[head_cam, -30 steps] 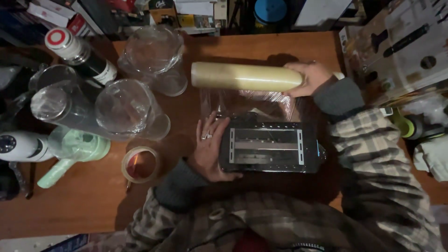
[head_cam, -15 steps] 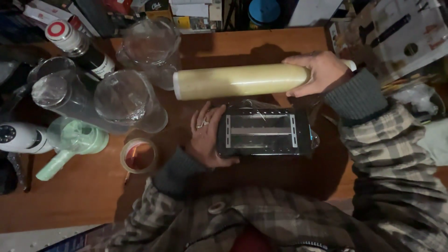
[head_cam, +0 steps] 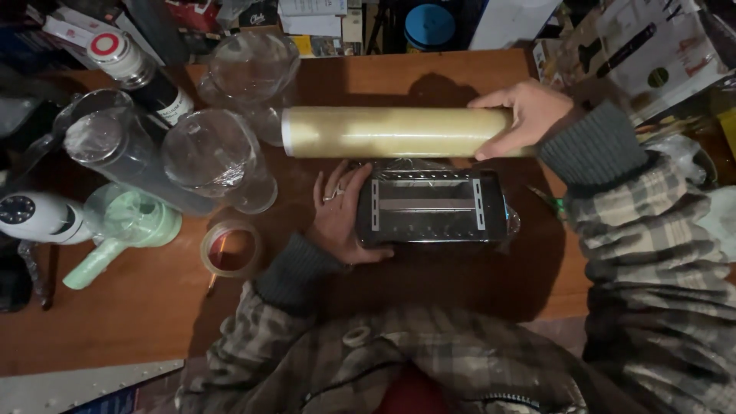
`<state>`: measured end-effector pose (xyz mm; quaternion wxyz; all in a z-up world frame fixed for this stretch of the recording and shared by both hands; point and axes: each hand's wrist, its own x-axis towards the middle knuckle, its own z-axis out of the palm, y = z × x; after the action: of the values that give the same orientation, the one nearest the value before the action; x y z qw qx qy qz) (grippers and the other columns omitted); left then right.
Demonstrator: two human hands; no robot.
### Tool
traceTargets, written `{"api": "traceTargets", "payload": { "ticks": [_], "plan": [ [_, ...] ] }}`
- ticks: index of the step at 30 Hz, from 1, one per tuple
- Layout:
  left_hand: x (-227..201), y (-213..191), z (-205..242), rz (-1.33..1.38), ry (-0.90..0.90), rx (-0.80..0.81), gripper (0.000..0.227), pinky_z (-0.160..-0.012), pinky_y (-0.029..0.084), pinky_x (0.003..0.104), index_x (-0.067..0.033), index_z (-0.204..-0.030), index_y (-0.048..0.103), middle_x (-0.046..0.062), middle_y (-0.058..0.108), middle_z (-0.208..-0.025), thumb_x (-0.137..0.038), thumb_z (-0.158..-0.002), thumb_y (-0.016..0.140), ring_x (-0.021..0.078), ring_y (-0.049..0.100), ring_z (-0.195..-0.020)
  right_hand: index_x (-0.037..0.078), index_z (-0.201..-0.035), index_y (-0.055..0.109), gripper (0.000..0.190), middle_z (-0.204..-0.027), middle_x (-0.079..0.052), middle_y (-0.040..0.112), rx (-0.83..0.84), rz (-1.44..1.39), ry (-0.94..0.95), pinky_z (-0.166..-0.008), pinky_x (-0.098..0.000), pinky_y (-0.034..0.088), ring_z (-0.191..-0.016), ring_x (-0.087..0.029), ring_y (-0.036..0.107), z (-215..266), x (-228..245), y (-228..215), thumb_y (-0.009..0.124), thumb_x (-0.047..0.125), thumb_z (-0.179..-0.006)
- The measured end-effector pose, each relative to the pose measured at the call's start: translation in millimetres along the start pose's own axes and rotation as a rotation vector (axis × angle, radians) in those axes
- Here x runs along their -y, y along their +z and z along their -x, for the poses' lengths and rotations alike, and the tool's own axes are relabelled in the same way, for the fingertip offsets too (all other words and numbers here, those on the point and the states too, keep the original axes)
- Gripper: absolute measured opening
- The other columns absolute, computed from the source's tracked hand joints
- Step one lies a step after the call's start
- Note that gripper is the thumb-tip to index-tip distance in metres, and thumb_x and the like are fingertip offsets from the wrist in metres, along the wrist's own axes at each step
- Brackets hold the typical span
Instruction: Wrapping a small black toaster with clear plastic cling film.
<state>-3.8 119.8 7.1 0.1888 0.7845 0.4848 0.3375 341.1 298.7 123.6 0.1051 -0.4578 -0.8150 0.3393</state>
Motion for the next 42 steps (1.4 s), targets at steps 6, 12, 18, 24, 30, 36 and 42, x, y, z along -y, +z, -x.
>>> {"api": "traceTargets", "payload": {
  "ticks": [6, 12, 18, 24, 30, 36, 42],
  "plan": [
    [0, -5, -5, -0.125, 0.111, -0.007, 0.145, -0.109, 0.010, 0.084, -0.0071, -0.158, 0.020, 0.026, 0.047, -0.149, -0.066, -0.046, 0.091, 0.0562, 0.030, -0.147, 0.010, -0.143, 0.058, 0.092, -0.128, -0.019, 0.070, 0.141, 0.286, 0.240, -0.103, -0.0460, 0.053, -0.101, -0.033, 0.074, 11, 69, -15, 0.092, 0.017, -0.058],
    [11, 6, -1, -0.189, 0.130, -0.067, 0.143, -0.114, 0.017, 0.071, 0.0024, -0.153, 0.028, 0.024, 0.049, -0.140, -0.069, -0.045, 0.090, 0.0452, 0.045, -0.131, 0.011, -0.141, 0.061, 0.091, -0.127, -0.020, 0.073, 0.221, 0.261, 0.287, -0.099, -0.0484, 0.058, -0.100, -0.035, 0.076, 20, 77, -20, 0.093, 0.012, -0.056],
    [25, 22, 8, -0.226, 0.174, -0.080, 0.141, -0.111, 0.020, 0.073, 0.0083, -0.154, 0.022, 0.032, 0.044, -0.149, -0.082, -0.061, 0.076, 0.0532, 0.047, -0.132, 0.016, -0.143, 0.061, 0.090, -0.126, -0.017, 0.075, 0.293, 0.278, 0.317, -0.097, -0.0443, 0.060, -0.102, -0.033, 0.077, 31, 85, -16, 0.092, 0.012, -0.058],
    [34, 40, 19, -0.183, 0.235, -0.243, 0.119, -0.104, 0.037, 0.058, 0.0051, -0.142, 0.045, 0.026, 0.059, -0.132, -0.071, -0.060, 0.086, 0.0449, 0.060, -0.112, 0.015, -0.140, 0.062, 0.089, -0.123, -0.016, 0.076, 0.293, 0.280, 0.247, -0.092, -0.0405, 0.063, -0.093, -0.030, 0.080, 42, 84, -5, 0.092, 0.016, -0.057],
    [18, 38, 31, -0.169, 0.152, -0.261, 0.120, -0.113, 0.024, 0.063, 0.0061, -0.147, 0.041, 0.028, 0.061, -0.132, -0.065, -0.064, 0.090, 0.0437, 0.060, -0.115, 0.008, -0.137, 0.064, 0.088, -0.132, -0.014, 0.071, 0.233, 0.339, 0.113, -0.098, -0.0399, 0.055, -0.107, -0.030, 0.075, 53, 72, 3, 0.092, 0.028, -0.056],
    [-10, 26, 35, -0.249, -0.024, -0.213, 0.120, -0.117, 0.017, 0.064, 0.0025, -0.151, 0.038, 0.024, 0.055, -0.143, -0.070, -0.067, 0.083, 0.0448, 0.048, -0.130, 0.003, -0.153, 0.047, 0.098, -0.119, -0.021, 0.061, -0.047, 0.776, -0.305, -0.070, -0.0440, 0.062, -0.075, -0.032, 0.067, 65, 72, 44, 0.075, 0.056, -0.076],
    [-31, 13, 37, -0.348, 0.194, -0.599, 0.101, -0.084, 0.053, 0.054, -0.0039, -0.117, 0.064, 0.016, 0.057, -0.102, -0.057, -0.040, 0.105, 0.0454, 0.062, -0.095, 0.014, -0.140, 0.063, 0.086, -0.118, -0.009, 0.061, -0.443, 0.866, -0.499, -0.084, -0.0485, 0.053, -0.100, -0.034, 0.065, 58, 78, 83, 0.067, 0.075, -0.079]
  ]
}}
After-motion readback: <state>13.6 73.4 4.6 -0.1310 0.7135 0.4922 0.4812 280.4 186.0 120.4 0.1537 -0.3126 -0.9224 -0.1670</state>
